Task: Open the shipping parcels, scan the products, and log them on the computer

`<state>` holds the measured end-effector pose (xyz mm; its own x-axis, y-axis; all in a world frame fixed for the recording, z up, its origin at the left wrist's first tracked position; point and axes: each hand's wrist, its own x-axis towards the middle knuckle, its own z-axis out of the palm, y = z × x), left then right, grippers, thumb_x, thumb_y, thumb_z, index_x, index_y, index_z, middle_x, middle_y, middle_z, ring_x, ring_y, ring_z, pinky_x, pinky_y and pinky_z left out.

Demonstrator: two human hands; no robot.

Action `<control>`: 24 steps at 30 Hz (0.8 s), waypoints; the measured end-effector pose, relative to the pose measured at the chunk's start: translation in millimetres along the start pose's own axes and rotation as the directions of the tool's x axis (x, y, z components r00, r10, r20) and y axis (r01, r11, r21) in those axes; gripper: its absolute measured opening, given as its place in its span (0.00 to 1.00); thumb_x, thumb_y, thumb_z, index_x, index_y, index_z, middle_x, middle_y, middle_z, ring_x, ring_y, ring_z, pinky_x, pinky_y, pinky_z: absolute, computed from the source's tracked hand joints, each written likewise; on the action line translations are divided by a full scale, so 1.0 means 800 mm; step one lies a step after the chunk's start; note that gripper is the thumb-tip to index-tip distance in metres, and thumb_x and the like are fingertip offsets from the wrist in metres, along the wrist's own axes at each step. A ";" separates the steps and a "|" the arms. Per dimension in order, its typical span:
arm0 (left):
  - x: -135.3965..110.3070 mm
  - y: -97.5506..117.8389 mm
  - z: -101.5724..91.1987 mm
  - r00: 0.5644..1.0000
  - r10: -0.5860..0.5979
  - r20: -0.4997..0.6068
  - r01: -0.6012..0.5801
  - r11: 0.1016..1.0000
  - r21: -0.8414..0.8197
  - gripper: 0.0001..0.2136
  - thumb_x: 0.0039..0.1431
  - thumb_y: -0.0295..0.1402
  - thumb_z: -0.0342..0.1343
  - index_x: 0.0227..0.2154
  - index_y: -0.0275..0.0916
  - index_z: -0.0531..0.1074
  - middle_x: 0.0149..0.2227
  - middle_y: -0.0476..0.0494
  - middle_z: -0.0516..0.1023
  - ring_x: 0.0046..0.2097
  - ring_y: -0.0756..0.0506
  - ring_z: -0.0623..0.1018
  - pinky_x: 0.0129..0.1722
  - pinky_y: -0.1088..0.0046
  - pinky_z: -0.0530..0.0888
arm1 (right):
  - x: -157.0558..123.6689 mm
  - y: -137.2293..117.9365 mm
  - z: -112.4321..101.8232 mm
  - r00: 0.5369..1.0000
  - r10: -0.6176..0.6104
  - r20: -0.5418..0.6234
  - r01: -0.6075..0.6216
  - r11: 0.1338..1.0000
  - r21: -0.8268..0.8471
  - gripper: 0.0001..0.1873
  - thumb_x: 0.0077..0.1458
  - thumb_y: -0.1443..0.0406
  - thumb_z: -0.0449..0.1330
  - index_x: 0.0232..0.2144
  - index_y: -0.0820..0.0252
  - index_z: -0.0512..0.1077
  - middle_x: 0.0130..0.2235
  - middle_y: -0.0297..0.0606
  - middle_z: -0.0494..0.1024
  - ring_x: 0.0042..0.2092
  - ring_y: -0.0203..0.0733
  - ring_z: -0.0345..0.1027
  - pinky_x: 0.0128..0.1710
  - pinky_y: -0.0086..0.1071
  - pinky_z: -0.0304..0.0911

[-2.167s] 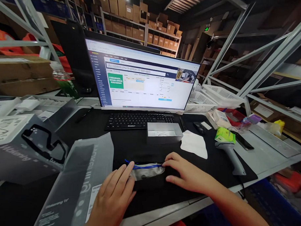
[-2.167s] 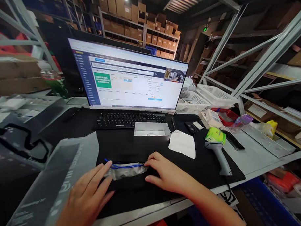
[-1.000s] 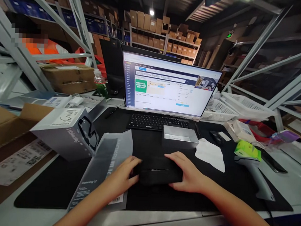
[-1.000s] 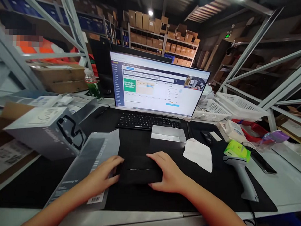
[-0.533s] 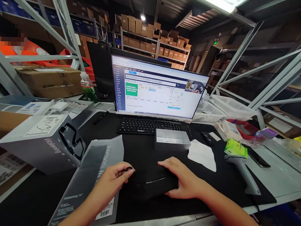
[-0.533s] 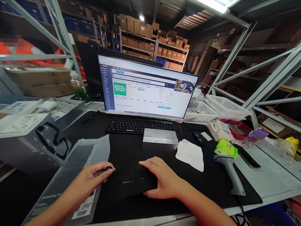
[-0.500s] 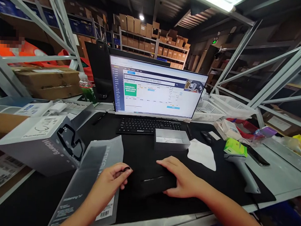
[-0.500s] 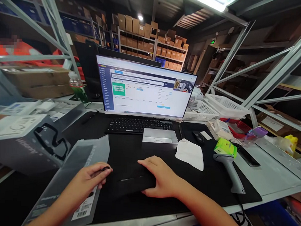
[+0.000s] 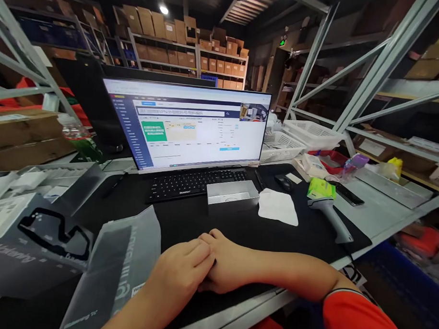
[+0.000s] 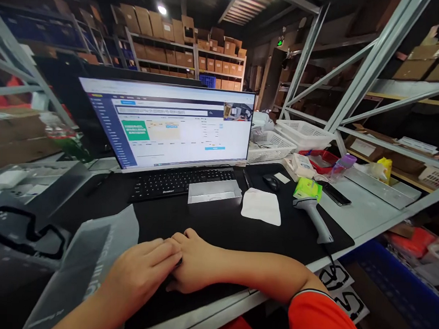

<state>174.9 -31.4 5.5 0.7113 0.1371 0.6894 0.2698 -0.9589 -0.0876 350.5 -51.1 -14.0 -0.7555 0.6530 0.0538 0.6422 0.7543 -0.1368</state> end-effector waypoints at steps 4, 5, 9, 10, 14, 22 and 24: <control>-0.013 -0.014 0.003 0.989 -0.139 -0.054 0.130 0.982 -0.137 0.09 0.67 0.27 0.54 0.40 0.42 0.80 0.44 0.46 0.81 0.43 0.47 0.76 0.42 0.70 0.77 | -0.005 0.014 -0.010 0.985 -0.130 -0.114 0.149 0.972 0.183 0.30 0.54 0.45 0.69 0.51 0.57 0.75 0.61 0.43 0.73 0.60 0.50 0.64 0.57 0.42 0.58; -0.019 -0.016 0.003 0.976 -0.205 -0.071 0.193 0.970 -0.148 0.08 0.66 0.29 0.56 0.40 0.45 0.80 0.47 0.45 0.80 0.46 0.46 0.76 0.45 0.70 0.77 | -0.004 0.016 -0.011 0.980 -0.134 -0.147 0.167 0.956 0.242 0.29 0.54 0.46 0.70 0.51 0.55 0.75 0.61 0.39 0.74 0.61 0.48 0.63 0.57 0.40 0.57; -0.042 -0.013 0.001 0.896 -0.437 -0.077 0.421 0.892 -0.167 0.07 0.66 0.37 0.59 0.42 0.52 0.82 0.53 0.47 0.77 0.49 0.46 0.77 0.47 0.69 0.78 | 0.010 0.004 -0.007 0.976 0.079 -0.201 0.001 0.930 0.368 0.10 0.63 0.57 0.64 0.43 0.55 0.78 0.51 0.31 0.82 0.55 0.42 0.72 0.53 0.36 0.58; -0.048 -0.010 0.002 0.874 -0.482 -0.064 0.466 0.868 -0.174 0.08 0.66 0.38 0.59 0.43 0.54 0.82 0.53 0.48 0.77 0.49 0.47 0.78 0.48 0.69 0.78 | 0.013 -0.003 -0.003 0.968 0.146 -0.205 -0.065 0.932 0.357 0.08 0.65 0.59 0.62 0.40 0.56 0.78 0.48 0.33 0.83 0.52 0.42 0.74 0.51 0.37 0.59; -0.081 0.000 0.011 0.774 -0.630 0.057 0.617 0.733 -0.286 0.18 0.65 0.50 0.56 0.53 0.54 0.78 0.57 0.46 0.78 0.54 0.42 0.79 0.52 0.65 0.80 | 0.011 -0.025 0.017 0.919 0.205 -0.336 -0.129 0.963 0.235 0.09 0.63 0.64 0.58 0.35 0.62 0.78 0.42 0.41 0.85 0.47 0.43 0.77 0.50 0.39 0.63; -0.123 0.009 0.007 0.218 -0.672 0.708 0.874 -0.188 -0.448 0.42 0.42 0.65 0.64 0.56 0.41 0.77 0.60 0.35 0.76 0.65 0.28 0.71 0.68 0.44 0.64 | -0.015 -0.032 0.012 0.537 -0.201 -0.819 0.116 0.980 -0.164 0.13 0.66 0.67 0.52 0.35 0.57 0.77 0.45 0.34 0.85 0.40 0.32 0.77 0.52 0.31 0.71; -0.118 0.016 -0.003 0.243 -0.555 0.795 0.772 -0.386 -0.505 0.43 0.45 0.63 0.63 0.62 0.43 0.71 0.65 0.39 0.71 0.69 0.30 0.65 0.70 0.47 0.61 | -0.016 -0.033 -0.001 0.464 -0.397 -0.792 0.183 0.918 -0.353 0.13 0.65 0.66 0.54 0.33 0.55 0.79 0.44 0.33 0.84 0.41 0.33 0.77 0.52 0.30 0.72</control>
<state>109.7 -56.9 -58.6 0.5391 0.7632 -0.3561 0.1174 0.3506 0.9291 342.9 -79.3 -10.7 -0.5024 0.0577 0.8627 0.4972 0.8356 0.2336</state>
